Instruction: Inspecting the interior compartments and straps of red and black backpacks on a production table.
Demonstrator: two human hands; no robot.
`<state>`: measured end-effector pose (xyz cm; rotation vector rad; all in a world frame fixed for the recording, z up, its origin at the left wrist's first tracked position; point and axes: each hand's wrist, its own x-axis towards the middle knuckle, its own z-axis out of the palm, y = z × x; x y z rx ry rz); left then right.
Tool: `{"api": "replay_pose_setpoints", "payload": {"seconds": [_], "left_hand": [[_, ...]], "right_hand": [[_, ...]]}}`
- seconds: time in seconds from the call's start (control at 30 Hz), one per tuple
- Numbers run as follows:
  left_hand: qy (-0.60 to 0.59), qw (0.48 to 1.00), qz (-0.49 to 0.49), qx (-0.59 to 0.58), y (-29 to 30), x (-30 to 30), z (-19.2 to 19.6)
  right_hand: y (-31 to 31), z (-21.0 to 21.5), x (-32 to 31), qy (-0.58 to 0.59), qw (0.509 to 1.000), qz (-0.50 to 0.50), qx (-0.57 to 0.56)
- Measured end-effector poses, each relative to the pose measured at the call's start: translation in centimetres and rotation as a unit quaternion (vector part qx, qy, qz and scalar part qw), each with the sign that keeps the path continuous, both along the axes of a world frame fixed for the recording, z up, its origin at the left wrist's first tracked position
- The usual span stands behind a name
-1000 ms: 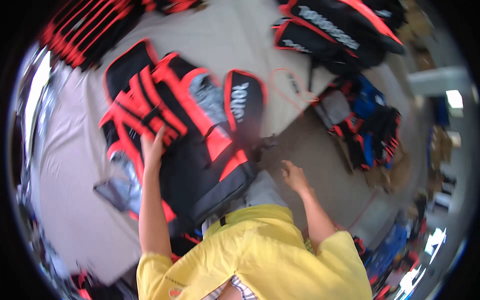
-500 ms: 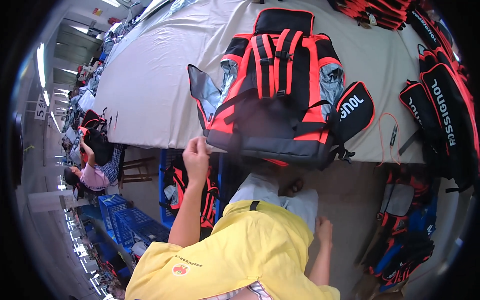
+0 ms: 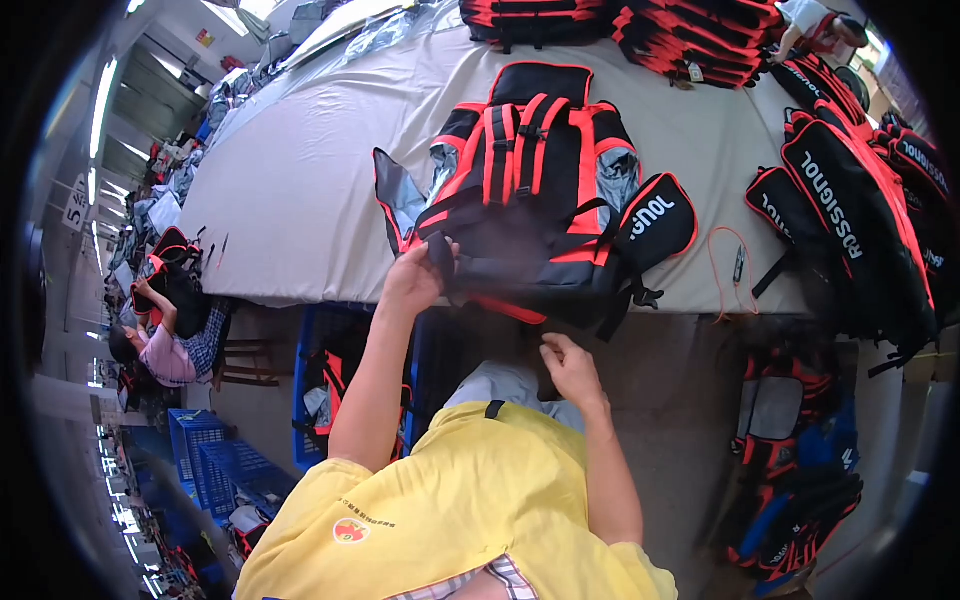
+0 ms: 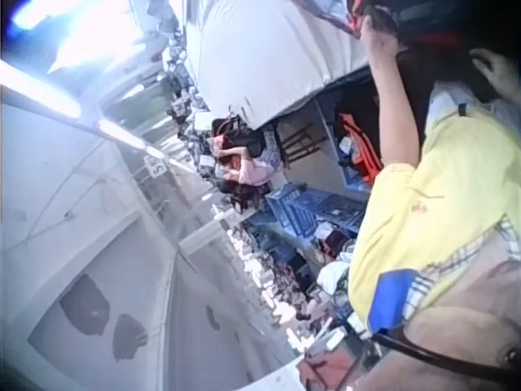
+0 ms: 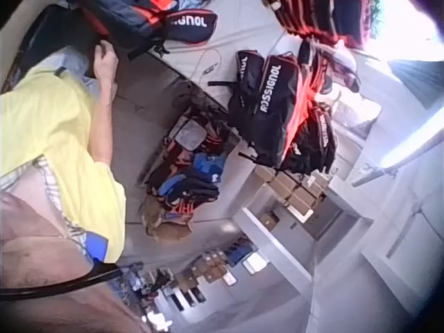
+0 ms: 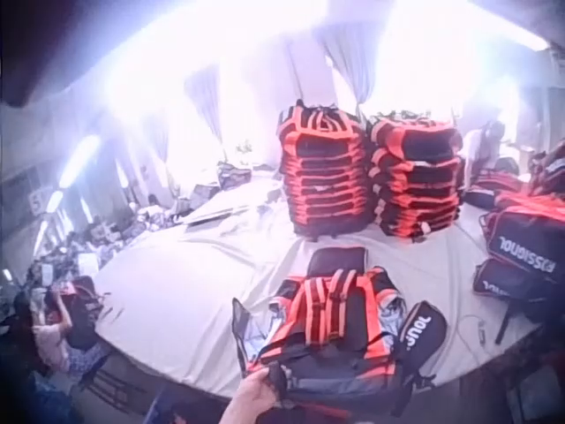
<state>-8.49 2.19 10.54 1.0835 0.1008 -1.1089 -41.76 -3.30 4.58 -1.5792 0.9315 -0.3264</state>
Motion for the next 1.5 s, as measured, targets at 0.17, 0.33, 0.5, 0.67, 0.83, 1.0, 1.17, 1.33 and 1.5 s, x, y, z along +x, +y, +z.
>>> {"api": "replay_pose_setpoints", "payload": {"seconds": [0.17,0.33,0.5,0.67,0.83,1.0,1.17,1.33,1.5], "left_hand": [[0.024,0.993,-0.114,-0.010,-1.9,-8.8,1.6],[0.043,0.993,-0.110,-0.013,-4.2,-12.3,6.0],[0.057,0.962,-0.147,-0.225,-3.0,-11.1,9.6],[0.122,0.949,-0.125,-0.262,-3.6,-13.0,11.5],[0.111,0.951,-0.186,-0.223,-3.6,-13.3,8.2],[0.064,0.973,-0.213,-0.068,-1.3,-17.9,1.4],[0.071,0.903,-0.244,-0.345,-0.4,-18.9,-0.9],[0.045,0.944,-0.193,-0.263,-4.3,-10.8,6.6],[0.064,0.990,-0.043,-0.122,-8.6,-3.8,9.1]], "right_hand": [[1.4,1.6,1.5,-0.001,1.000,0.031,-0.003],[1.3,0.8,1.6,0.014,0.987,0.141,-0.071],[2.9,3.3,2.9,-0.028,0.983,0.172,0.058],[0.9,7.3,3.5,-0.169,0.966,0.063,0.186],[-3.0,9.6,3.9,-0.349,0.925,-0.059,0.138],[-5.1,10.4,5.9,-0.187,0.924,-0.203,-0.264],[-0.8,13.1,8.2,-0.002,0.895,0.149,-0.421],[-1.0,13.8,3.3,-0.148,0.916,-0.076,-0.364],[-9.1,6.3,-1.3,-0.095,0.946,-0.308,-0.039]]}}
